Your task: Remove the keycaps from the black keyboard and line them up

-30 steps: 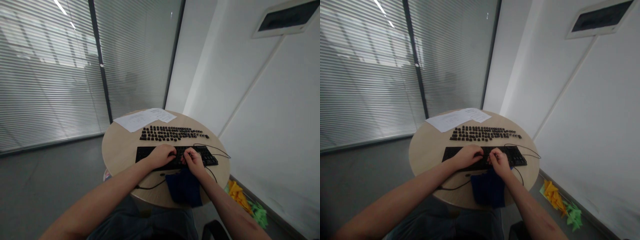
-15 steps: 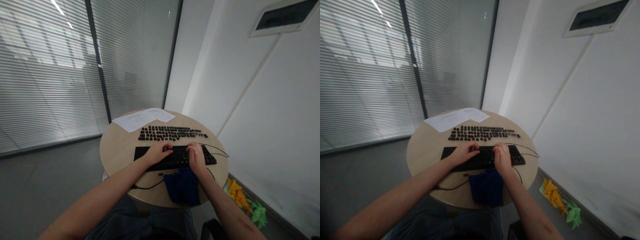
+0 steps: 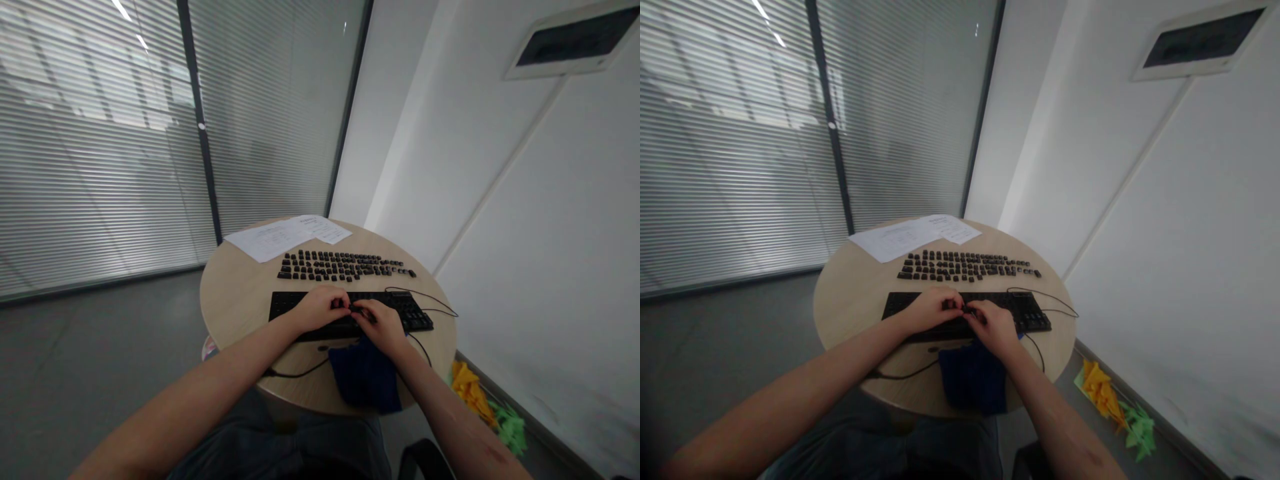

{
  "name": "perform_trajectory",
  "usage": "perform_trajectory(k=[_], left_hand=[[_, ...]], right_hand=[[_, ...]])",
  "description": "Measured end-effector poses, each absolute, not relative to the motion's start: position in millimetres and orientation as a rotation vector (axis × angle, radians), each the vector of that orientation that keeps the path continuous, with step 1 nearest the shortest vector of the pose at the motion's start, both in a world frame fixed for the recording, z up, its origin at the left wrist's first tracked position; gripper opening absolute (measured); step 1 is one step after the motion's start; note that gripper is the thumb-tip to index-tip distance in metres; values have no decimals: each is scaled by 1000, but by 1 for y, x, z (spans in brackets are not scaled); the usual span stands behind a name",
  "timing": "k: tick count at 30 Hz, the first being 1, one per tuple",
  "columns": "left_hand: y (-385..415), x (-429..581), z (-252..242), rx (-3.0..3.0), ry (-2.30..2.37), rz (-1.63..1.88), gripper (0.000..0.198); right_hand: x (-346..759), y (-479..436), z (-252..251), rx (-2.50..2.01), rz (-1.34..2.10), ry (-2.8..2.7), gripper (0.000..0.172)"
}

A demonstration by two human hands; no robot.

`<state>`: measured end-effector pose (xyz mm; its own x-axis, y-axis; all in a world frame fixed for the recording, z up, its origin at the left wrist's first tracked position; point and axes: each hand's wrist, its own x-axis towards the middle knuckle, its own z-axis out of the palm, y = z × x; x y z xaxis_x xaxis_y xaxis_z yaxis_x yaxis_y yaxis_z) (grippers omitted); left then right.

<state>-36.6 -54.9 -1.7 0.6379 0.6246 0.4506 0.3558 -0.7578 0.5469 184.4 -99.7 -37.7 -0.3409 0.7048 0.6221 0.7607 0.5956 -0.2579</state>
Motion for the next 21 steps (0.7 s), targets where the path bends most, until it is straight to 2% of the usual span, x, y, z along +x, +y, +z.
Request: perform_trajectory(k=[8,12,15,21], left_hand=[[-57,-37,-1,2499,782,880,9],[-59,-39,5,2539,1008,1007,12],[-58,-40,4,2630,1192,888,11],[-55,-38,-13,2677,1303,631,34]], right_hand=[[183,-102,-38,-1148,-8,-2075,20],[203,-88,-25,-1269,-49,-2023,23],[226,-54,-9,-1462,-74,-2006,28],[243,23,0,-1772,-9,-2174,20]])
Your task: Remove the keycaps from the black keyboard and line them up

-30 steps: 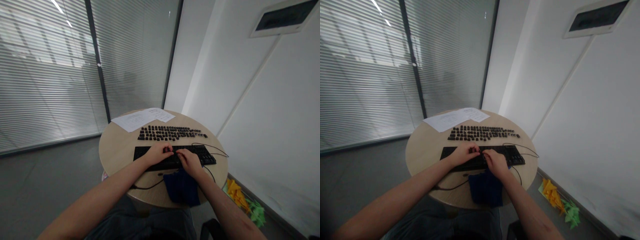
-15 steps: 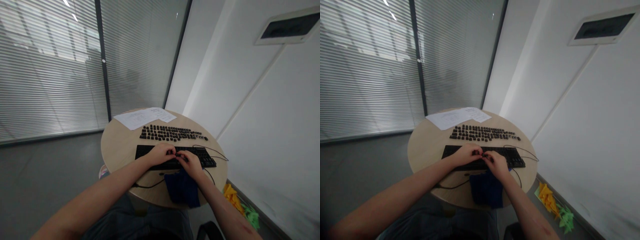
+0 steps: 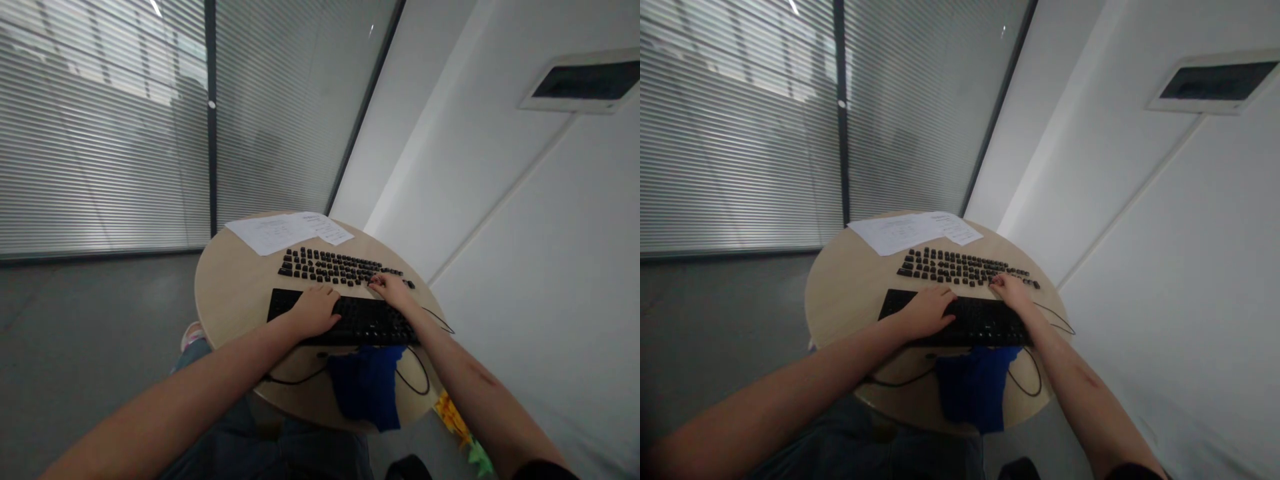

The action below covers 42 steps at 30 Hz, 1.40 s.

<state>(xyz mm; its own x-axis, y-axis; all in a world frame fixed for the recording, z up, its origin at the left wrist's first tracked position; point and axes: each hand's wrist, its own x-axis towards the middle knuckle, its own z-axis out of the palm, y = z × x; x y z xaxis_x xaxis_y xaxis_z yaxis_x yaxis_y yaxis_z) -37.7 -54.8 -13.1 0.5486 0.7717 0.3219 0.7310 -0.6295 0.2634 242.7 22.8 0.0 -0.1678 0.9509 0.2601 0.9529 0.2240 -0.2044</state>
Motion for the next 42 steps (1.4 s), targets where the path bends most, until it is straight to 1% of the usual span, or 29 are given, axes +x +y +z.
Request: perform_trajectory(k=[5,13,33,37,40,42], left_hand=[[-56,-37,-17,2661,1342,566,37],[-56,-36,-17,2692,1343,542,39],[-55,-36,-19,2679,1350,568,37],[-55,-36,-18,2682,1346,569,38],[-55,-36,-18,2686,1336,571,37],[-55,-36,-19,2683,1334,566,37]], right_hand=[[243,47,-14,-1837,73,-2195,23],[253,49,-24,-1846,155,-2191,29],[247,52,-30,-1843,92,-2168,29],[244,49,-26,-1827,68,-2158,30],[246,41,-13,-1798,20,-2122,30],[249,32,-1,-1716,5,-2019,35]])
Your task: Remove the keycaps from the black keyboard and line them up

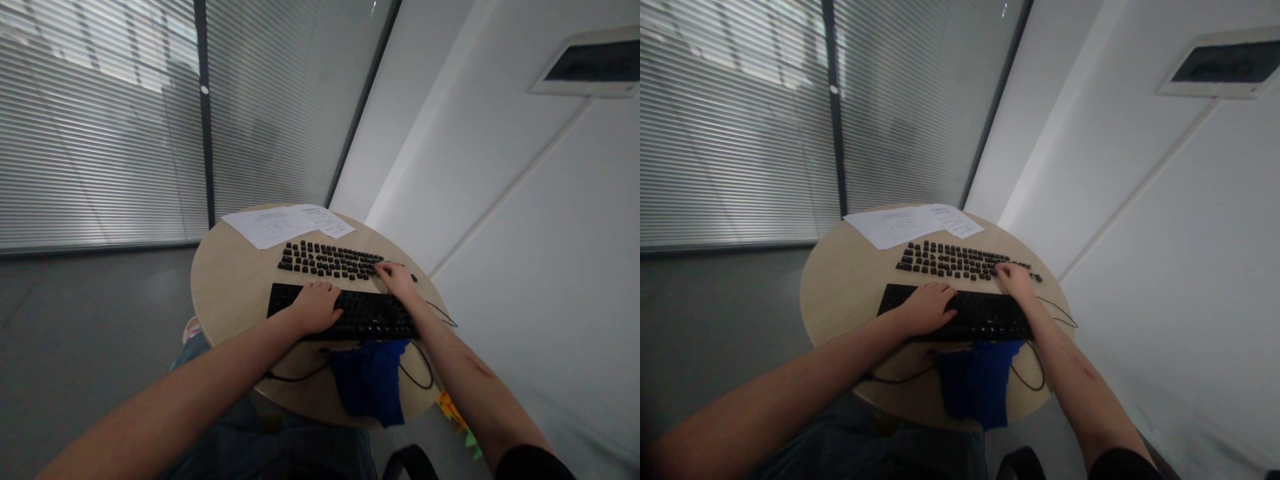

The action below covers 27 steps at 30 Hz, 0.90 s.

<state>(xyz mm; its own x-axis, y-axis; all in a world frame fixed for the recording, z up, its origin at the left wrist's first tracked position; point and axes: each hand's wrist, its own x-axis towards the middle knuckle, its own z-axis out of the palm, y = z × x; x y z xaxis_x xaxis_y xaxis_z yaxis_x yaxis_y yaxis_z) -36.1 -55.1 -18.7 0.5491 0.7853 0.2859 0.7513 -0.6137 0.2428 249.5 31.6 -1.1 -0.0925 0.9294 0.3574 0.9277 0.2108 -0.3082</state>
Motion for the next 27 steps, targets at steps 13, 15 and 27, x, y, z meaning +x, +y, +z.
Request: perform_trajectory(k=[13,15,27], left_hand=[[-56,-35,-13,2682,1336,515,39],[-57,-35,-12,2690,1346,495,39],[-55,-35,-13,2725,1374,465,40]], right_hand=[[256,-72,33,-1534,844,-1775,55],[256,-73,27,-1538,842,-1807,53],[242,-60,9,-1669,879,-1697,52]])
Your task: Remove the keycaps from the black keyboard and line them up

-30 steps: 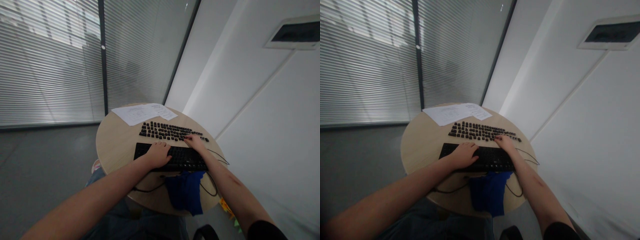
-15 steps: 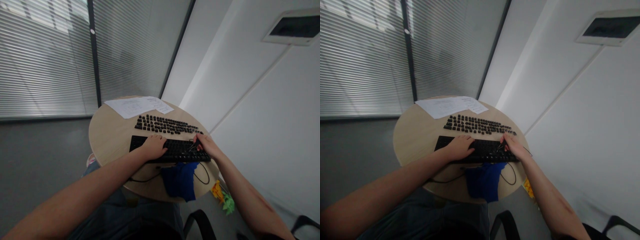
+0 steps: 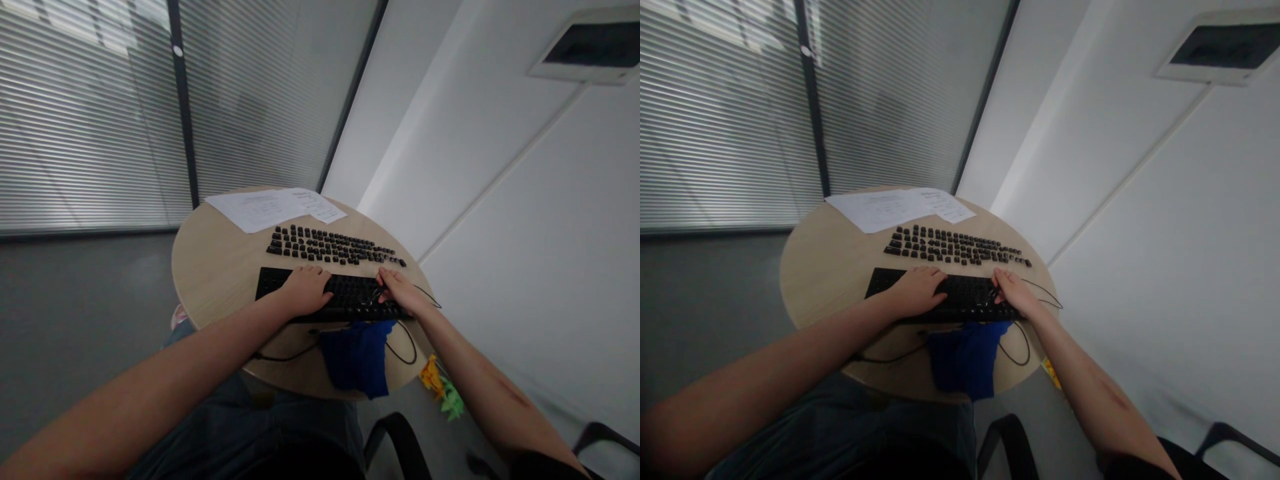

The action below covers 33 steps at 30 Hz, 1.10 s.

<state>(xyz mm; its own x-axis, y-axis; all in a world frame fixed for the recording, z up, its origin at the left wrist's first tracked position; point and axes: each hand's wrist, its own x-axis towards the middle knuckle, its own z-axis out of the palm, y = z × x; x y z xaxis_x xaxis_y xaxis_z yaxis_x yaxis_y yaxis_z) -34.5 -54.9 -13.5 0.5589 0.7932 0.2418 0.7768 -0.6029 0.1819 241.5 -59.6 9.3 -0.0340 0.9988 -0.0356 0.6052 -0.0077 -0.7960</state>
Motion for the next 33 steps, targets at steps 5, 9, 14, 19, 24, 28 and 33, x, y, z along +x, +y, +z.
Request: perform_trajectory(k=[5,9,14,19,24,28,33], left_hand=[[-53,-34,-16,2731,1368,484,41],[-52,-34,-18,2732,1372,495,42],[-51,-34,-19,2730,1373,499,42],[-48,-33,-23,2738,1366,520,42],[-49,-33,-22,2721,1359,526,41],[-51,-34,-19,2717,1371,510,41],[-53,-34,-17,2723,1376,483,42]], right_hand=[[238,-60,11,-1674,924,-1669,52],[232,-66,15,-1696,859,-1740,52],[227,-75,14,-1642,684,-1882,50],[228,-76,10,-1629,658,-1896,49],[233,-68,2,-1648,732,-1845,50],[237,-68,-12,-1599,765,-1752,52],[240,-81,-28,-1515,681,-1674,47]])
